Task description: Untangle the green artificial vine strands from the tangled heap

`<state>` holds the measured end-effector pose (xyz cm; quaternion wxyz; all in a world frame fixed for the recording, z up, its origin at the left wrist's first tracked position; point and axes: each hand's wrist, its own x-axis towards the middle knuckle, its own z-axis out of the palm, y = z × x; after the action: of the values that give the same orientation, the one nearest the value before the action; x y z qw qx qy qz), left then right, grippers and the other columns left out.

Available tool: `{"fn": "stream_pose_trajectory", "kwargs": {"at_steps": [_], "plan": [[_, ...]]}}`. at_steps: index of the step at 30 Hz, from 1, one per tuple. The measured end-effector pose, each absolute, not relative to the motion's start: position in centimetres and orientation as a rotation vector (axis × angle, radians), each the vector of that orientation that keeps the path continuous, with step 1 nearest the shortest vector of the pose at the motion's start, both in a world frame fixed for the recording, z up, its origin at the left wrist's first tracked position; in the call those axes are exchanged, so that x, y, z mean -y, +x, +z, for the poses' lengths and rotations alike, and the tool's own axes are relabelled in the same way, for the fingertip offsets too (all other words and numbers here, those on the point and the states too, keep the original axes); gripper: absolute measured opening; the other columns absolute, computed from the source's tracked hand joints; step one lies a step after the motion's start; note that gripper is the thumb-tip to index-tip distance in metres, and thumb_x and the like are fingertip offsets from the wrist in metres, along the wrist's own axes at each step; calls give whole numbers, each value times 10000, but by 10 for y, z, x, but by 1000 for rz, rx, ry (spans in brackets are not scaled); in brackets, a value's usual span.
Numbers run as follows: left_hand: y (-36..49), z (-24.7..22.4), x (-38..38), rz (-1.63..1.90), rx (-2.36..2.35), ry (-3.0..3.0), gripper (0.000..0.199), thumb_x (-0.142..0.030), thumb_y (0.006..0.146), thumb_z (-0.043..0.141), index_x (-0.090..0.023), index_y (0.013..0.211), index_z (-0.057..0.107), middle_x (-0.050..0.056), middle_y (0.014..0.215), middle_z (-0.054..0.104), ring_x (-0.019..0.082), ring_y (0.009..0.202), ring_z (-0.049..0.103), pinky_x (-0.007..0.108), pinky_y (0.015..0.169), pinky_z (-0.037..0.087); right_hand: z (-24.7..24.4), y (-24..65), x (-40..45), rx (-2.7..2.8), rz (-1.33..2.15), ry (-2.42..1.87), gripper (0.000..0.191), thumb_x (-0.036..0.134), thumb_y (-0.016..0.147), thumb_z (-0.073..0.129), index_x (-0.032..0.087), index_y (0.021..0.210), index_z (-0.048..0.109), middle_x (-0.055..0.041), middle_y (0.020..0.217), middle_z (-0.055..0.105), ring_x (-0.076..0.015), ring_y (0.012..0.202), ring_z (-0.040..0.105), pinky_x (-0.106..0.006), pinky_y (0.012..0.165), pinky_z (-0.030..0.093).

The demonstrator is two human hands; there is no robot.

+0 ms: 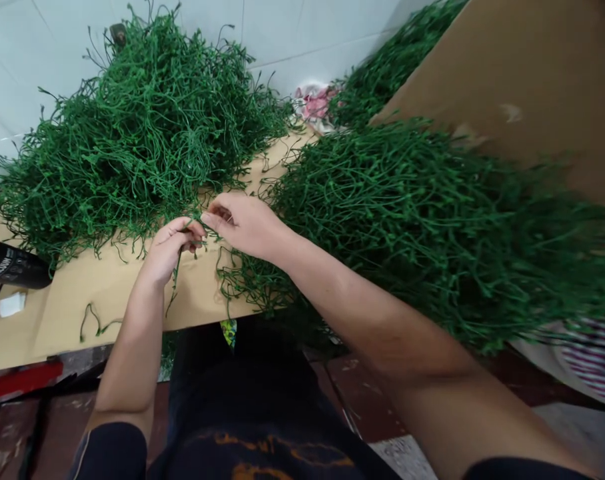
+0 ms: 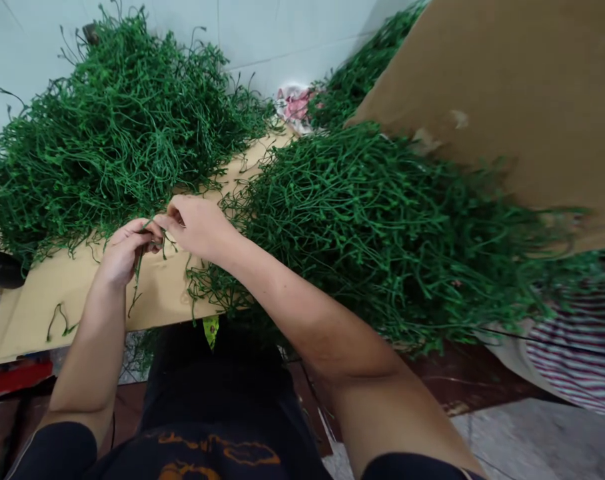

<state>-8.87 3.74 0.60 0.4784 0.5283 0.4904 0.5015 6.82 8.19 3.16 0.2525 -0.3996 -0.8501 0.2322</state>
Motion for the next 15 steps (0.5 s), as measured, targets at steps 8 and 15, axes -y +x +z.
{"fn": "stream_pose_trajectory", "kwargs": {"at_steps": [8,15], "plan": [[-83,-6,-39,1201,-1313,1566,48,-172,608,492,-184,587,533,22,713,515,163,806,502,312,809,420,19,79,-89,2291,894,-980,234,354,852,464,148,755,519,1,673,499,-105,632,418,-247,607,319],[-62,-6,-59,1234,-1243,1157,231,-402,789,557,-177,826,517,1,734,592,103,698,585,218,661,445,18,81,-89,2376,269,-1098,184,231,874,418,133,854,573,-92,855,599,-184,800,472,-300,723,326]]}}
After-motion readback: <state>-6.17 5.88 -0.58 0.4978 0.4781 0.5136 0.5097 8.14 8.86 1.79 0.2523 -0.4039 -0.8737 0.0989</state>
